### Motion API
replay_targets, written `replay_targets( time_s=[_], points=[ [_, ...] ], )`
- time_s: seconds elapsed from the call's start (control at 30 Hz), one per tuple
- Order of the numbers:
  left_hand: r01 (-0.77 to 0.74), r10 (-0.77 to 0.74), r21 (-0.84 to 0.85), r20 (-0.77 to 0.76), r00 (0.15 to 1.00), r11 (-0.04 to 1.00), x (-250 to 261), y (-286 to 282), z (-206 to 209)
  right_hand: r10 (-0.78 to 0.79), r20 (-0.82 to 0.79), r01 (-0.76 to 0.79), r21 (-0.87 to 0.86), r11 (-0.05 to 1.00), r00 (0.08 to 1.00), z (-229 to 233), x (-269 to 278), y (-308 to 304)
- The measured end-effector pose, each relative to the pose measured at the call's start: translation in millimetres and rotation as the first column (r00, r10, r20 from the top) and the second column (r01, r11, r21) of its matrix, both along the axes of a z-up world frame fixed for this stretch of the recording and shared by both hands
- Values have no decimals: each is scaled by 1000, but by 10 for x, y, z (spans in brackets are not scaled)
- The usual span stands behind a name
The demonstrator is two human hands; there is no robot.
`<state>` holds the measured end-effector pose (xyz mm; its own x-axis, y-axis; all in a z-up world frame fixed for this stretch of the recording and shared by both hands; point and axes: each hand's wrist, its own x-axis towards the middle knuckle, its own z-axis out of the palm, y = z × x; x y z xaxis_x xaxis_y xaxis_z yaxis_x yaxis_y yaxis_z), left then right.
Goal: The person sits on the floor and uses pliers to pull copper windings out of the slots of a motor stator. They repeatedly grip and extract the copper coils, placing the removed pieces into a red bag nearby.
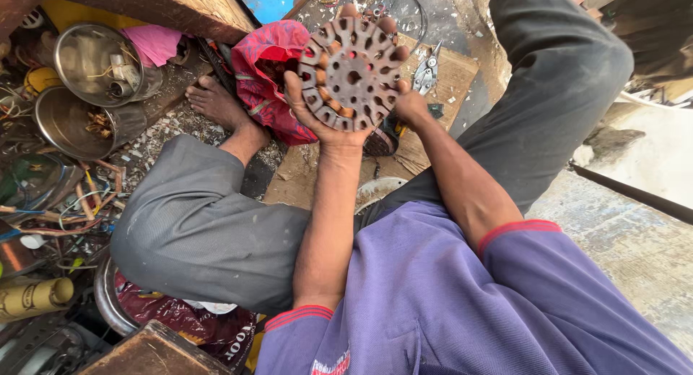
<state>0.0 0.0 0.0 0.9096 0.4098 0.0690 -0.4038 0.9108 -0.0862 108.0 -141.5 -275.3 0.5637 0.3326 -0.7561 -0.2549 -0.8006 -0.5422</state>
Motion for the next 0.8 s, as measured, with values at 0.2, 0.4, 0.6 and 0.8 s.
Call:
replay_targets(
  time_s=[0.2, 0.4, 0.6, 0.8],
  points=[
    [-48, 51, 108, -26, 998, 993, 73, 173, -82, -313, -96, 327, 341, 881, 945, 1202, 349, -211],
    [-155, 184, 214, -120, 976, 964, 332, 172, -420, 158, -258, 74, 705, 705, 953, 2736, 252, -747],
    [-131, 215, 337, -226, 950, 932, 391, 157, -502, 319, -491, 129, 680, 721, 811, 2954, -34, -765],
    [-94, 227, 422, -276, 934, 902, 401, 156, -440, 264, -564, 209, 638, 741, 783, 2816, -60, -740]
  ],
)
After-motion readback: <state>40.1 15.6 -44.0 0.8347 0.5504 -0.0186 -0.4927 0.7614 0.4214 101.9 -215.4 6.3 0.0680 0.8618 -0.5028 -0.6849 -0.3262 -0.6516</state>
